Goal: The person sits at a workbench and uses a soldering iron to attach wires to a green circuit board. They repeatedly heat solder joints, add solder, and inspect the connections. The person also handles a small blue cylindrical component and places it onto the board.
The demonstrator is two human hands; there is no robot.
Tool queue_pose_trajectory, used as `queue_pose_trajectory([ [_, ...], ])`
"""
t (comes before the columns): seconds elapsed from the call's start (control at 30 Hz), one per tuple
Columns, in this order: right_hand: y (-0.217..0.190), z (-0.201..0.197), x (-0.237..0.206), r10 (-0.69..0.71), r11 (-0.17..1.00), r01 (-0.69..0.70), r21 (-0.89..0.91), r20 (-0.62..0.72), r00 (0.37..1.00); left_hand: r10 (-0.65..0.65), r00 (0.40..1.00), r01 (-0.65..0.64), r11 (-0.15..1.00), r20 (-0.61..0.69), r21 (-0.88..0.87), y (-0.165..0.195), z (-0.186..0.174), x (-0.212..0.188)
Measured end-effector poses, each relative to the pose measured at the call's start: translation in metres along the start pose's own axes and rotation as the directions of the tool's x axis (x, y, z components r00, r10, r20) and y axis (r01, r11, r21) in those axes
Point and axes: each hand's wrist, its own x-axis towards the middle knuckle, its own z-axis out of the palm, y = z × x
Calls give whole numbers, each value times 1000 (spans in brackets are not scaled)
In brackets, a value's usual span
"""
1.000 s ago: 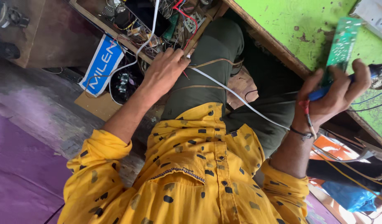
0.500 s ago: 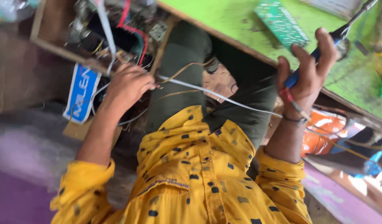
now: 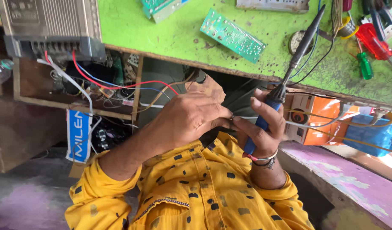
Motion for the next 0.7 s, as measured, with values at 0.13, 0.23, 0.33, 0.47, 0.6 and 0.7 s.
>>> queue_pose_trajectory([
  [0.13, 23, 3, 6, 52, 998, -52, 19, -14, 999, -116, 993, 118, 984, 22, -134, -10, -1, 14],
  [0.23, 34, 9, 9, 27, 1000, -28, 14, 30, 999, -214, 976, 214, 948, 23, -237, -17, 3, 13],
  [0.33, 44, 12, 18, -38, 999, 37, 14, 97, 995, -256, 967, 245, 940, -16, -239, -22, 1, 8],
  [0.47, 68, 2, 44, 32, 968, 6, -252, 144, 989, -248, 955, 238, 968, -161, -82, -38, -16, 10],
  [0.6, 88, -4, 65, 127, 881, 21, -472, 280, 951, -232, 934, 231, 972, -271, -38, -64, -40, 21],
  [0.7, 92, 0, 70, 169, 891, 16, -454, 364, 916, -245, 917, 247, 968, -315, -34, -78, -48, 29],
])
